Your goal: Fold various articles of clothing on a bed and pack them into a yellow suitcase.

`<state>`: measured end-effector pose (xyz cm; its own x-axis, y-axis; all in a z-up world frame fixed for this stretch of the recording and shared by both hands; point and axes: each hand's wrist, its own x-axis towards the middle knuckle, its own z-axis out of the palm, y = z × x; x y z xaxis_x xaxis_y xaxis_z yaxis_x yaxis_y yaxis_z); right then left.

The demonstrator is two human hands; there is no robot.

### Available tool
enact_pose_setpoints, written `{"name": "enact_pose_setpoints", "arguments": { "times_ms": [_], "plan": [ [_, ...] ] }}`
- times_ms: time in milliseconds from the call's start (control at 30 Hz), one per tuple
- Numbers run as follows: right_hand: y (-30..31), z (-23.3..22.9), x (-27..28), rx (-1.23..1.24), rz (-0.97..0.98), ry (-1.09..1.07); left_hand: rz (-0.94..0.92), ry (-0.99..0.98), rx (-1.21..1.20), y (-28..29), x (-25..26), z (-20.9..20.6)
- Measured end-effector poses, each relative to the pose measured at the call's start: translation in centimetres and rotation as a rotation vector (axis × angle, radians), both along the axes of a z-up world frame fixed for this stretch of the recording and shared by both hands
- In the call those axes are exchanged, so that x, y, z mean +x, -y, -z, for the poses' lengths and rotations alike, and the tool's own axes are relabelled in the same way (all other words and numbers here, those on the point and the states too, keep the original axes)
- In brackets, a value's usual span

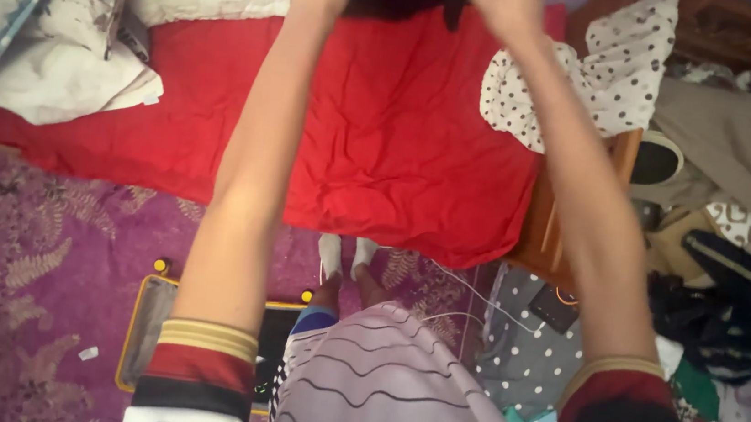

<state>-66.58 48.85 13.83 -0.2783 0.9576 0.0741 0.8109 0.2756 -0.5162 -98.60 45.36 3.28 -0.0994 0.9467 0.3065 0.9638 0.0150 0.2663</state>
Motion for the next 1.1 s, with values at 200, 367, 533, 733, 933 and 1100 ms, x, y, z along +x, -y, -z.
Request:
{"name": "enact_pose_setpoints", "arguments": {
  "times_ms": [200, 367, 533, 733, 933, 1100],
  "plan": [
    [10.6, 2.6, -1.9, 0.324, -0.394, -0.101, 0.122, -0.031, 0.069, 11.7, 1.0, 1.7],
    [17.3, 15.2, -1.3, 0.003, -0.404, 0.112, 0.206, -0.012, -0.046, 20.0, 2.8, 16.7],
    [23.9, 29.4, -0.5, -0.062, -0.424, 0.160, 0.147, -0.015, -0.338, 28.4, 4.7, 28.2],
    [31.8, 35.5, 0.5, -0.299, -0.364, 0.295, 0.118, 0.061, -0.519, 36.8, 7.3, 30.7],
    [32.0, 36.3, -1.1, -0.253, -0.328, 0.341, 0.068, -0.077, -0.398, 35.0, 7.6, 28.6],
    [30.7, 35.8, -3.9, -0.194, -0.350, 0.238, 0.062, -0.109, -0.488, 34.5, 8.9, 33.0]
  ]
}}
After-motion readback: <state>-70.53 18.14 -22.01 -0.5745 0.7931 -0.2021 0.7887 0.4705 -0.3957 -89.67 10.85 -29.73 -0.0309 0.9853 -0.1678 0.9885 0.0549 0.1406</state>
